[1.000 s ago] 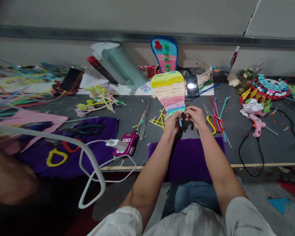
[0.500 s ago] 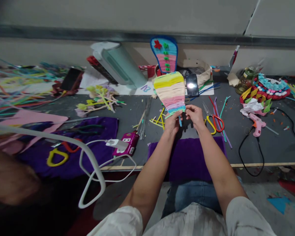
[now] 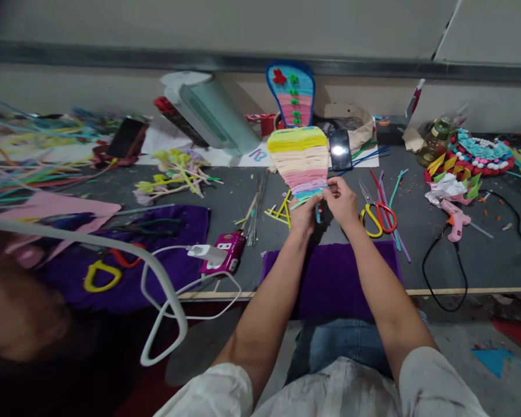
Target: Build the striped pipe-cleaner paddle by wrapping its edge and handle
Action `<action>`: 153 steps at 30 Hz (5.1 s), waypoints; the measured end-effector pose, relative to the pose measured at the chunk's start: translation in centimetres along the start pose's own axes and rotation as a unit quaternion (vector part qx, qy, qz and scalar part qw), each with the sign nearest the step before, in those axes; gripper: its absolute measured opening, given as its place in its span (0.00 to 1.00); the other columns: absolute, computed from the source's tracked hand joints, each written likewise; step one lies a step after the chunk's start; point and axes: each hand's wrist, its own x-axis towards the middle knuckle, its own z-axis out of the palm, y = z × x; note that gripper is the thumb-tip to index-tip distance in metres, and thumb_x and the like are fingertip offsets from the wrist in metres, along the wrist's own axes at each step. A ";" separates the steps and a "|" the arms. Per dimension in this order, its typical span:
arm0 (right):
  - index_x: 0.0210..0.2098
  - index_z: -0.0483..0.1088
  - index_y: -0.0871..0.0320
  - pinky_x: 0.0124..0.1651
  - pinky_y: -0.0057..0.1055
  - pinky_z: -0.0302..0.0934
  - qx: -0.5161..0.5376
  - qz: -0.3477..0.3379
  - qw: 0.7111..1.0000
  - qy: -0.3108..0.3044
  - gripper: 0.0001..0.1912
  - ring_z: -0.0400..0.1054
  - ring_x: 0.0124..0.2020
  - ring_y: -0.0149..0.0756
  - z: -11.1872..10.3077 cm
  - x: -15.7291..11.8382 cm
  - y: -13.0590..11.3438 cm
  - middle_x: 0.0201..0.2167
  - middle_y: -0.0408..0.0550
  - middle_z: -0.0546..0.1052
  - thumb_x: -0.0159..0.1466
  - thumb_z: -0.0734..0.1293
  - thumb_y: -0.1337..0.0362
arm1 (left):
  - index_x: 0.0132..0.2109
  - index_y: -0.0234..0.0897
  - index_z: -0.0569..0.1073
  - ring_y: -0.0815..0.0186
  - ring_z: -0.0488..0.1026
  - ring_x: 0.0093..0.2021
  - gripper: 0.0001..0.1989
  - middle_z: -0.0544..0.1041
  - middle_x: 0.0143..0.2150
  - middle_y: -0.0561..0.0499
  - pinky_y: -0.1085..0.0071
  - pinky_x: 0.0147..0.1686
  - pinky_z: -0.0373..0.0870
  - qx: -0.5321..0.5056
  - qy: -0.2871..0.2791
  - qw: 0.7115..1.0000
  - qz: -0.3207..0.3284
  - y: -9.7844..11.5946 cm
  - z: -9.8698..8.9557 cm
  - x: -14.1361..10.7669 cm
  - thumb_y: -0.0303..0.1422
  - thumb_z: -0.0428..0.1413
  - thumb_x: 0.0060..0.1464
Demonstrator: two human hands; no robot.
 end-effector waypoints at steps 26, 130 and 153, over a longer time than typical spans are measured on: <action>0.29 0.63 0.57 0.20 0.21 0.53 0.187 0.221 0.957 0.030 0.06 0.66 0.22 0.27 0.9 1.1 2.2 0.24 0.40 0.71 0.58 0.63 0.62 | 0.28 0.32 0.73 0.76 0.68 0.19 0.12 0.74 0.22 0.55 0.80 0.17 0.65 -0.098 -0.007 0.986 -0.135 0.4 0.1 0.1 0.23 0.65 0.32; 0.25 0.67 0.59 0.18 0.19 0.50 0.293 0.222 0.930 0.007 0.12 0.55 0.17 0.21 0.7 1.1 1.7 0.18 0.37 0.67 0.47 0.72 0.59 | 0.32 0.32 0.74 0.67 0.77 0.29 0.16 0.80 0.30 0.49 0.73 0.32 0.76 -0.126 -0.034 0.988 -0.077 -0.4 -0.1 0.9 0.29 0.69 0.33; 0.28 0.73 0.58 0.22 0.23 0.53 0.108 0.091 0.990 -0.026 0.13 0.58 0.21 0.25 -0.1 0.9 1.5 0.20 0.38 0.69 0.52 0.68 0.54 | 0.31 0.32 0.75 0.67 0.77 0.28 0.14 0.78 0.27 0.50 0.70 0.35 0.77 -0.065 -0.033 0.995 -0.069 0.1 -0.1 0.8 0.32 0.69 0.34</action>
